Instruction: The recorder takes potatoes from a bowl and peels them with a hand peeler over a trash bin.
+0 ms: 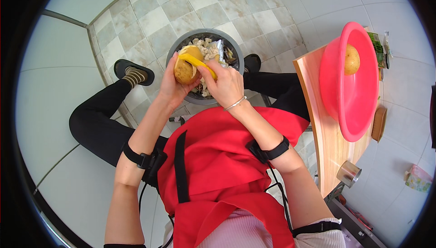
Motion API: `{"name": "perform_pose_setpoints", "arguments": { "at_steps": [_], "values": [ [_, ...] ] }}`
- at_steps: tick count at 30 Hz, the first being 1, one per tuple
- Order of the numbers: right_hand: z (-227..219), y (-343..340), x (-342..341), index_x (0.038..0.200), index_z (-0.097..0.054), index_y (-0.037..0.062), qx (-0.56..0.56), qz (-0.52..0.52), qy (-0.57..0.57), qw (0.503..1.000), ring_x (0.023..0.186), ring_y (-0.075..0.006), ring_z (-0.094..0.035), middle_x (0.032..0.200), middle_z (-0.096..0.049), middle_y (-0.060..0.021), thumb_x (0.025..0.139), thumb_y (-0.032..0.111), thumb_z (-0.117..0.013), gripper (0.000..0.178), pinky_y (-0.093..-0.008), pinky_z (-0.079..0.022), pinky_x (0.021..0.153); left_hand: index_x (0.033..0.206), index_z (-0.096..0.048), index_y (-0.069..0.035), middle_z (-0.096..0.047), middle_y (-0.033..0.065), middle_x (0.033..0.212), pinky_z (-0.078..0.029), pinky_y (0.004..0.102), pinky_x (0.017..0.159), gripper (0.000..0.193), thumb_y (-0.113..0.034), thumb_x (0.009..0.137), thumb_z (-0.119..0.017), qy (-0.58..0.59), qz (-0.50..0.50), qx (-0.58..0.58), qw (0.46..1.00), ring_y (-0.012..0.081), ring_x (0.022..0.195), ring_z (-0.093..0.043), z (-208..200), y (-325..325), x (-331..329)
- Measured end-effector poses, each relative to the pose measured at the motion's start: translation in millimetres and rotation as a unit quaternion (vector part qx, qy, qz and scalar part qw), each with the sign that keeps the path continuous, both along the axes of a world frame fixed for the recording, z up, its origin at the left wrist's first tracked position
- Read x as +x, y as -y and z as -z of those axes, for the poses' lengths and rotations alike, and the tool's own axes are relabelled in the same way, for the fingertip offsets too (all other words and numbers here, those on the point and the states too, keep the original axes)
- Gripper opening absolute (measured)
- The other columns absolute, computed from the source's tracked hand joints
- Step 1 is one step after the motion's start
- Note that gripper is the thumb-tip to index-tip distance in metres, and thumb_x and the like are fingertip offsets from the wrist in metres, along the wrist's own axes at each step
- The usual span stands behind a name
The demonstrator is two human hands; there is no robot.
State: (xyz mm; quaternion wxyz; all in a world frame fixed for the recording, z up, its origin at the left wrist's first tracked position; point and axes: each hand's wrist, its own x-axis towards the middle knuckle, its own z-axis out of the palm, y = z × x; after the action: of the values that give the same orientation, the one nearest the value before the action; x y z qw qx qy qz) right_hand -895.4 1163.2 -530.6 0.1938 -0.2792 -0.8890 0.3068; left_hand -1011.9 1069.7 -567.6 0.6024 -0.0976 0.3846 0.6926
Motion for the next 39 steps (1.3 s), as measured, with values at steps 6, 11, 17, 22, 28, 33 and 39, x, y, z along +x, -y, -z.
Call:
{"name": "perform_pose_setpoints", "arguments": {
  "at_steps": [6,11,17,22,28,33,39],
  "values": [
    [12,-13,-9,0.078,-0.059,0.0086,0.035,0.036,0.054,0.997,0.054,-0.0363,-0.058,0.056,-0.057,-0.0158,0.087,0.036,-0.055,0.029,-0.0437,-0.046,0.047,0.118,-0.049,-0.014,-0.057,0.0042,0.111,-0.048,0.0329,0.081,0.045,-0.049,0.093,-0.037,-0.008,0.015,-0.024,1.000,0.0162,0.096,-0.057,-8,2,8],
    [26,-12,-18,0.078,-0.060,0.0111,0.061,0.038,0.060,0.996,0.054,-0.0355,-0.059,0.055,-0.057,-0.0154,0.086,0.038,-0.054,0.029,-0.0438,-0.045,0.047,0.116,-0.050,-0.013,-0.057,0.0040,0.107,-0.049,0.0319,0.078,0.045,-0.048,0.092,-0.039,0.004,0.000,-0.025,1.000,0.0168,0.092,-0.058,3,4,5],
    [59,-22,-28,0.079,-0.061,0.0119,0.055,0.058,0.127,0.989,0.056,-0.0349,-0.061,0.059,-0.060,-0.0152,0.085,0.042,-0.054,0.032,-0.0439,-0.048,0.050,0.115,-0.051,-0.011,-0.060,0.0056,0.102,-0.052,0.0313,0.069,0.046,-0.049,0.092,-0.040,0.006,0.041,-0.064,0.997,0.0184,0.083,-0.061,18,15,-5],
    [75,-43,-10,0.088,-0.065,0.0132,0.021,0.065,0.204,0.977,0.065,-0.0345,-0.063,0.068,-0.064,-0.0168,0.080,0.048,-0.057,0.036,-0.0436,-0.050,0.059,0.115,-0.051,-0.011,-0.060,0.0068,0.102,-0.052,0.0312,0.065,0.047,-0.051,0.091,-0.040,-0.045,0.087,-0.043,0.994,0.0185,0.082,-0.061,-18,12,13],
    [55,-37,1,0.083,-0.065,0.0107,0.013,0.082,0.224,0.971,0.066,-0.0356,-0.063,0.066,-0.063,-0.0177,0.076,0.052,-0.061,0.042,-0.0438,-0.049,0.058,0.122,-0.048,-0.010,-0.059,0.0066,0.109,-0.051,0.0335,0.076,0.054,-0.053,0.090,-0.041,-0.134,0.043,-0.069,0.988,0.0172,0.094,-0.060,-14,10,11],
    [43,-39,8,0.076,-0.061,0.0073,-0.072,0.092,0.184,0.976,0.065,-0.0354,-0.062,0.064,-0.062,-0.0171,0.073,0.053,-0.064,0.045,-0.0440,-0.048,0.058,0.127,-0.043,-0.008,-0.057,0.0071,0.114,-0.049,0.0345,0.086,0.060,-0.054,0.089,-0.042,-0.148,0.040,-0.074,0.985,0.0192,0.100,-0.059,1,12,8],
    [51,-43,11,0.074,-0.060,0.0055,-0.152,0.095,0.106,0.978,0.062,-0.0364,-0.060,0.060,-0.058,-0.0180,0.078,0.044,-0.062,0.039,-0.0438,-0.045,0.055,0.127,-0.043,-0.007,-0.056,0.0085,0.116,-0.049,0.0335,0.086,0.058,-0.052,0.090,-0.040,-0.095,0.068,-0.038,0.992,0.0228,0.095,-0.061,-1,10,8]
  ]
}}
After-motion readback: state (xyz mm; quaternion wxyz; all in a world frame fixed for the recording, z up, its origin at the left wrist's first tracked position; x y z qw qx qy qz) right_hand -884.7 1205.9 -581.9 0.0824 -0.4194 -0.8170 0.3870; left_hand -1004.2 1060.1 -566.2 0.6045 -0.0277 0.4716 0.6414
